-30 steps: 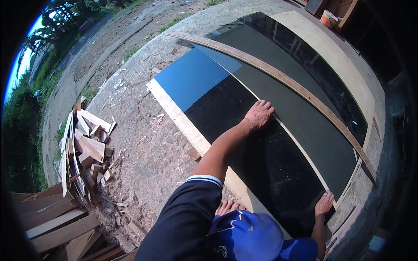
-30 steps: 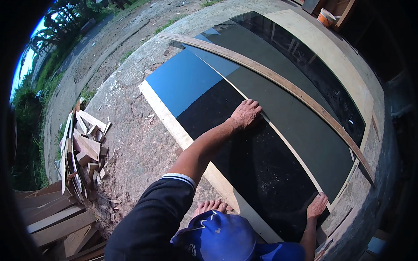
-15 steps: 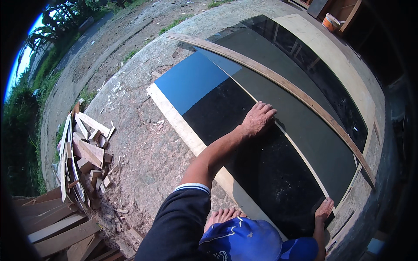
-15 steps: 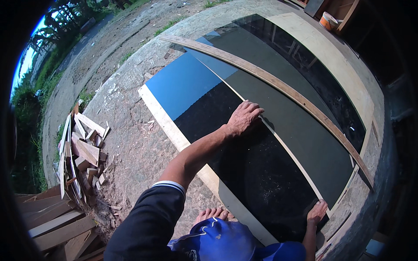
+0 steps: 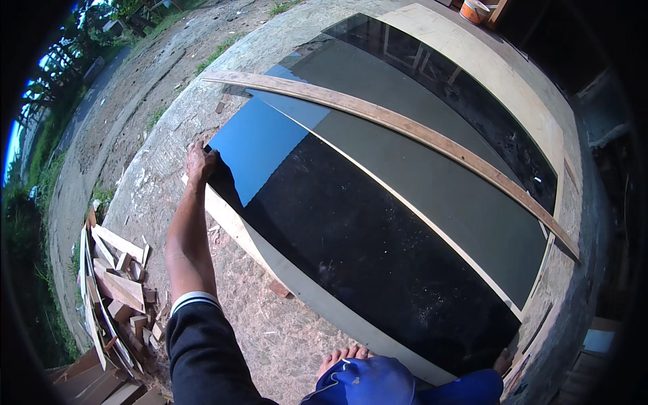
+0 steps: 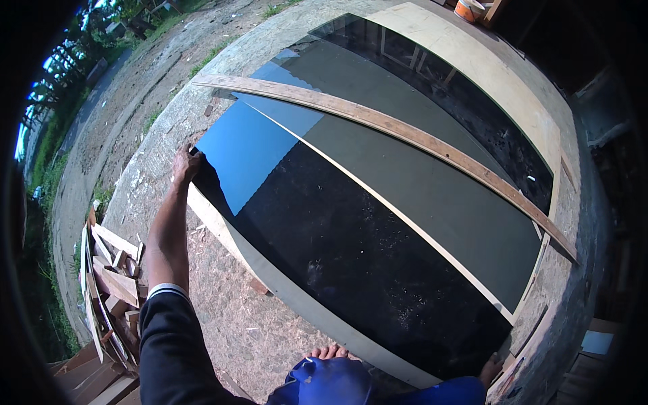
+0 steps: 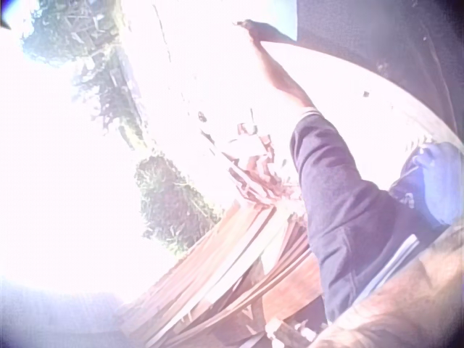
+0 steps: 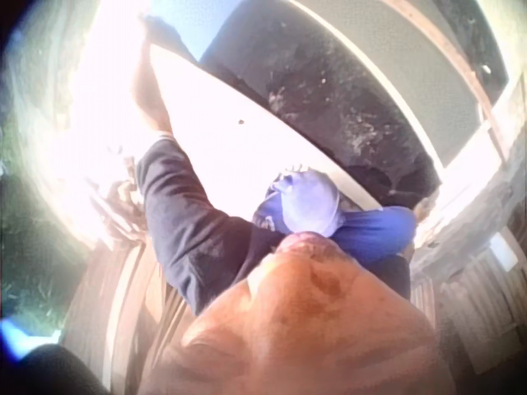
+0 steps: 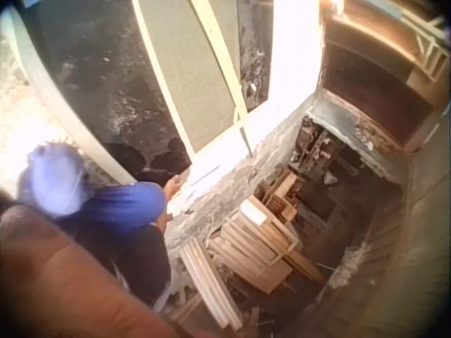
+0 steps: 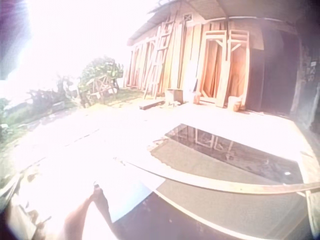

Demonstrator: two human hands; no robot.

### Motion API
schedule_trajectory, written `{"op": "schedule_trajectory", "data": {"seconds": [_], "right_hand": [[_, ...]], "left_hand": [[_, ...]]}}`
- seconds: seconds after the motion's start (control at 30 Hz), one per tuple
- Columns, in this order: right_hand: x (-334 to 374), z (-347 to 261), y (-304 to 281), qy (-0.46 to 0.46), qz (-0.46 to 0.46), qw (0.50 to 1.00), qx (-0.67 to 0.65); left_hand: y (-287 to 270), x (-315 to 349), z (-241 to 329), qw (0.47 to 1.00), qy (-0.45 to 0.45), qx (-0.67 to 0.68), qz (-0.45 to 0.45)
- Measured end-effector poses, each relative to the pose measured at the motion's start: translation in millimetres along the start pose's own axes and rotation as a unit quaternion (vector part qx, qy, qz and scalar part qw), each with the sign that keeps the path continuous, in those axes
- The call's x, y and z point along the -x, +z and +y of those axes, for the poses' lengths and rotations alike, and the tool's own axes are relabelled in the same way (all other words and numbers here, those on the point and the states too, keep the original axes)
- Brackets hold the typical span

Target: The person assembles a window frame by positioning wooden strips along the edges of a large glass pane. They use a staple gun to secure the strips and a pencil to mark measurements. The person repeatedly adjusts the strips to ensure proper alignment.

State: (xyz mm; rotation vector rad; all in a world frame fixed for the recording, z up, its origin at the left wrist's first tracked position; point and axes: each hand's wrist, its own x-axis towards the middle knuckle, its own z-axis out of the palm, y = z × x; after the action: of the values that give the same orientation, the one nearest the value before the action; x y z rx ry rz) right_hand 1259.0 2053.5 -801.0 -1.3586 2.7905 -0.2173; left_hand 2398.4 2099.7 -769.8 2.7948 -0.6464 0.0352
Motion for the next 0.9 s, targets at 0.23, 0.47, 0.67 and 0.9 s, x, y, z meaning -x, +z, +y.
{"op": "schedule_trajectory", "data": {"seconds": [0.23, 0.47, 0.67, 0.9], "right_hand": [[-8, 49, 12, -0.002, -0.056, 0.996, -0.073], [-11, 39, 11, -0.014, -0.073, 0.996, -0.057], [-15, 29, 8, -0.036, -0.066, 0.996, -0.039], [-10, 26, 11, -0.007, -0.046, 0.998, -0.042]], "left_hand": [[13, -38, -17, 0.996, 0.003, 0.061, -0.072], [16, -46, -23, 0.990, 0.006, 0.080, -0.112], [12, -46, -27, 0.986, 0.011, 0.090, -0.143], [18, -53, -31, 0.989, 0.062, 0.099, -0.089]]}}
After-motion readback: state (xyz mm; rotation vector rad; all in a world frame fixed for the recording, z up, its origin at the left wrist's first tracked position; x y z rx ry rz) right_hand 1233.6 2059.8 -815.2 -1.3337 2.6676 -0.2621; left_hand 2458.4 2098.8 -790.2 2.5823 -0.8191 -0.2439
